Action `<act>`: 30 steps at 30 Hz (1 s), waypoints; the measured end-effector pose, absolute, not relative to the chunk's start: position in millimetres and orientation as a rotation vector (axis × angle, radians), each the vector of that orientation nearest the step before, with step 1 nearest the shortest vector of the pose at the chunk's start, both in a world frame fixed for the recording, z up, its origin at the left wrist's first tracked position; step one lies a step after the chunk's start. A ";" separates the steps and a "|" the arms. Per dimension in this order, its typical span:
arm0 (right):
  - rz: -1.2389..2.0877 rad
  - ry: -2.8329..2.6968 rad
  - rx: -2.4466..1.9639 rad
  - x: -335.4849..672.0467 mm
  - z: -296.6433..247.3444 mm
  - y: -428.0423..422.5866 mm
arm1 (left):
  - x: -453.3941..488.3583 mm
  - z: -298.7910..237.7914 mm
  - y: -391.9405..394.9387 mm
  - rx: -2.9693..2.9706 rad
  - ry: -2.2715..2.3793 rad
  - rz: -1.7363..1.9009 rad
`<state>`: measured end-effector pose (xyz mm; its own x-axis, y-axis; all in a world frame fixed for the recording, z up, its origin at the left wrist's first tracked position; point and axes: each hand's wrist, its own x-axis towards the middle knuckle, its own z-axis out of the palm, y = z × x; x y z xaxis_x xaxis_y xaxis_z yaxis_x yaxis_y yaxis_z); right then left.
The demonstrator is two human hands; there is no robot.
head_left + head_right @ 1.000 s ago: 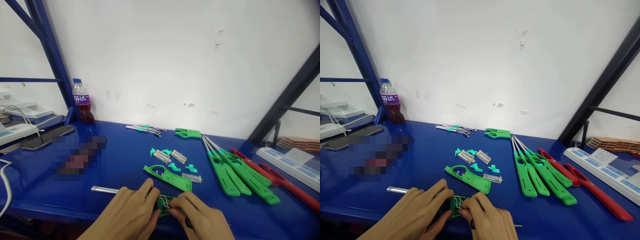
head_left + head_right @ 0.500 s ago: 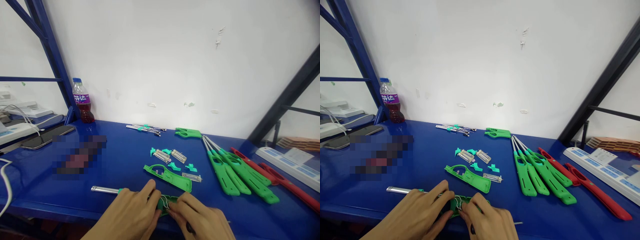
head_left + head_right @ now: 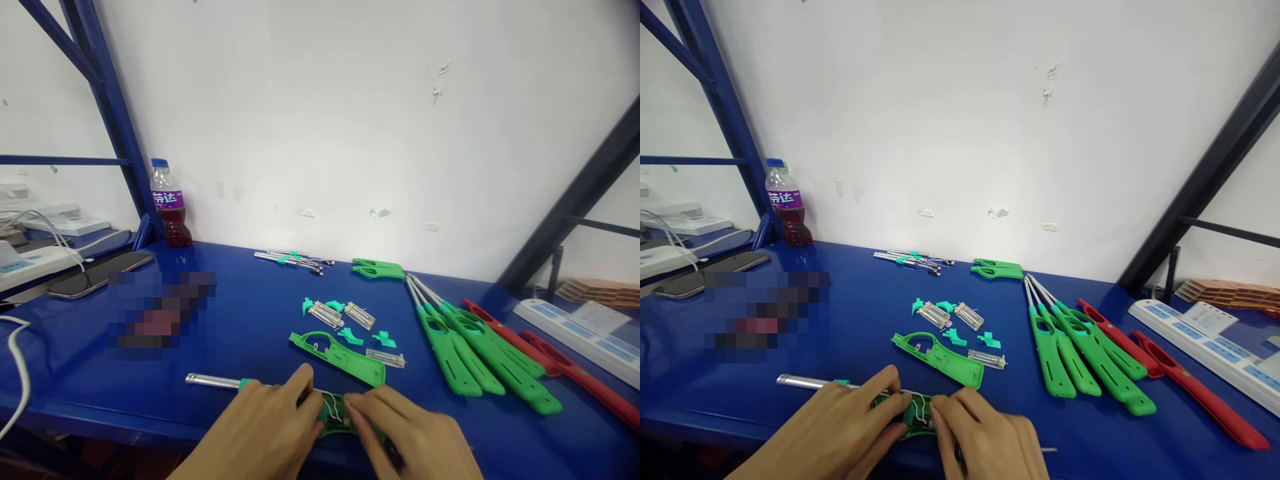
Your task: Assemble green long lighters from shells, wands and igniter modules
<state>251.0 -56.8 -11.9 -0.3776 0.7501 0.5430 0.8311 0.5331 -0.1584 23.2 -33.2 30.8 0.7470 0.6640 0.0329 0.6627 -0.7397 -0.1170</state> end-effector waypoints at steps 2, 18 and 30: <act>-0.170 -2.207 -1.288 252.4 -8.4 -53.2 | 22.7 32.6 -34.0 -2.826 -1.066 0.024; -0.236 -2.441 -1.224 249.1 -4.2 -35.5 | 24.8 30.7 -34.8 -2.831 -1.339 -0.071; -0.286 -2.446 -1.144 248.9 -0.4 -40.0 | 24.2 36.4 -32.6 -2.890 -1.209 0.064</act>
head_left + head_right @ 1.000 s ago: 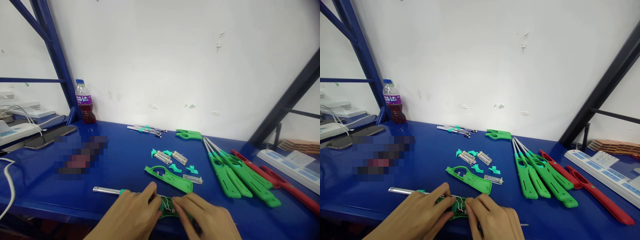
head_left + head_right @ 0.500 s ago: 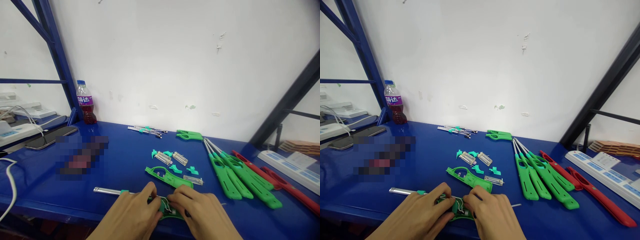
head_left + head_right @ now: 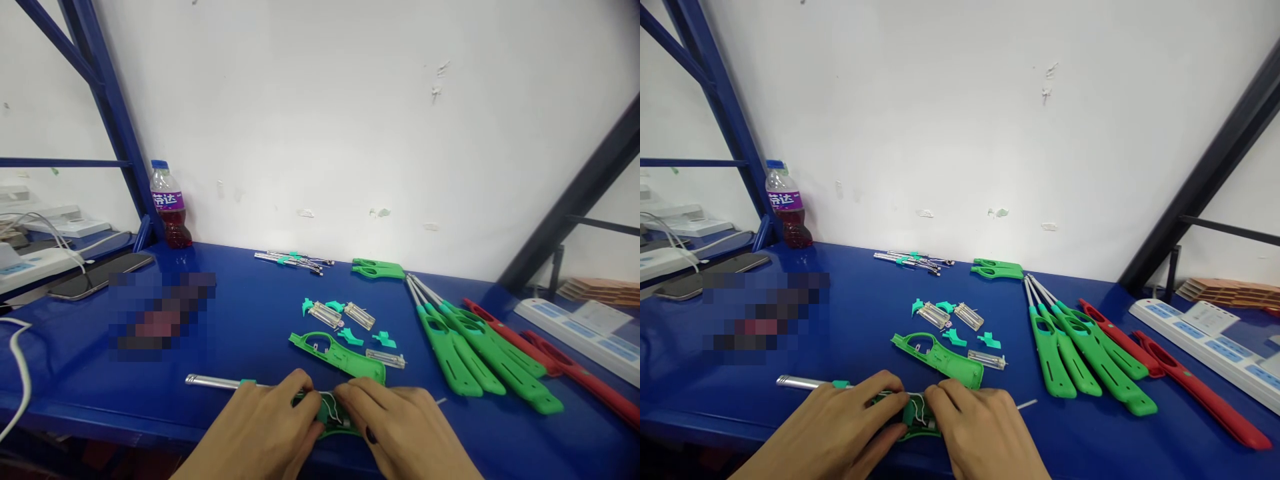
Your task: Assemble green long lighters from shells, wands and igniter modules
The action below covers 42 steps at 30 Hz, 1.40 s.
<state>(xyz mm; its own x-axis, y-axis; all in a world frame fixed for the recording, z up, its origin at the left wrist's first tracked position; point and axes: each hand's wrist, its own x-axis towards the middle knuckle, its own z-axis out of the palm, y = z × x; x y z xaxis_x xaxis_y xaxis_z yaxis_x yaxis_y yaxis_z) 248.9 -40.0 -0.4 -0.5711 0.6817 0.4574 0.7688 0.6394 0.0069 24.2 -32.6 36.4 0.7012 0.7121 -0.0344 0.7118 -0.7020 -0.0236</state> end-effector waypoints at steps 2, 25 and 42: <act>-0.318 -2.402 -1.129 248.1 -1.8 -38.6 | 24.1 35.6 -32.4 -2.897 -1.213 0.061; -0.370 -2.185 -1.256 221.9 -3.2 -15.1 | 24.3 30.9 -28.5 -2.822 -1.221 -0.062; -0.332 -2.169 -1.318 215.9 -6.1 -9.5 | 27.4 34.3 -27.5 -2.873 -1.352 -0.011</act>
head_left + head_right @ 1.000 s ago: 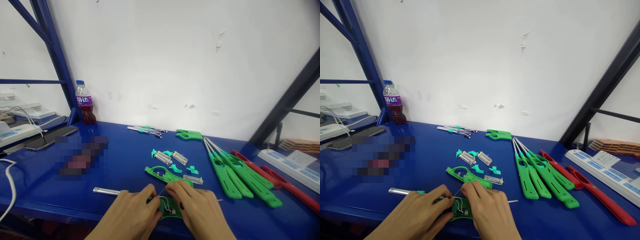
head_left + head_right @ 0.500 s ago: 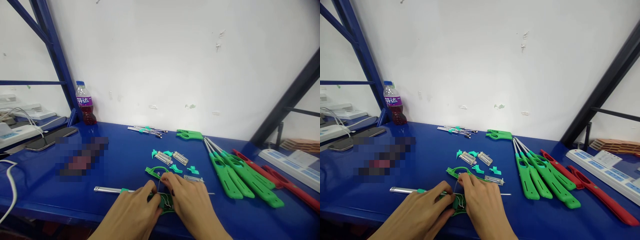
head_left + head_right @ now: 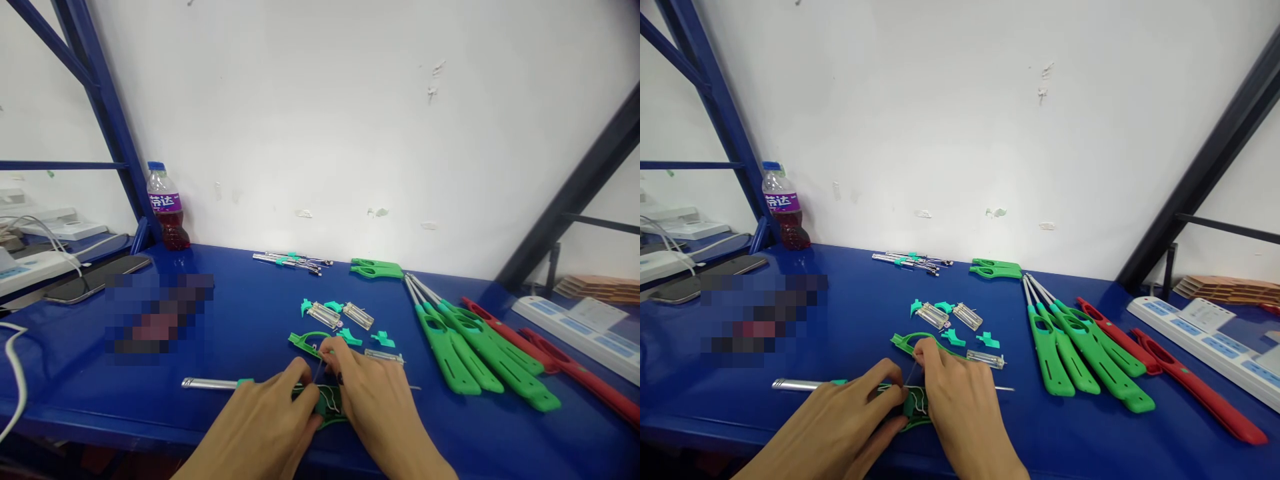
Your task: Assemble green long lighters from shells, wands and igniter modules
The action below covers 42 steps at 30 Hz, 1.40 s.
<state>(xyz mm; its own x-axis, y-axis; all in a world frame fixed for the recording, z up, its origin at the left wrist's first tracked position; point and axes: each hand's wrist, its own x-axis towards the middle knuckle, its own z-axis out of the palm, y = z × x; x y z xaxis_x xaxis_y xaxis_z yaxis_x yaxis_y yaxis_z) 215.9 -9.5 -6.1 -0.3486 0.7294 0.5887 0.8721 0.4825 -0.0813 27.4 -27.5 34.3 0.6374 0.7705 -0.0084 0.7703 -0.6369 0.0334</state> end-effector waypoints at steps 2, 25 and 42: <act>-0.267 -2.150 -1.293 217.1 -6.2 -9.9 | 28.6 37.4 -26.4 2.805 1.315 -0.010; 0.321 -2.257 -1.206 246.2 6.7 -19.2 | 9.7 33.4 -19.3 2.765 1.453 0.117; -0.262 -2.332 -1.162 232.8 -2.9 -13.1 | 15.4 32.1 -24.1 2.774 1.386 0.056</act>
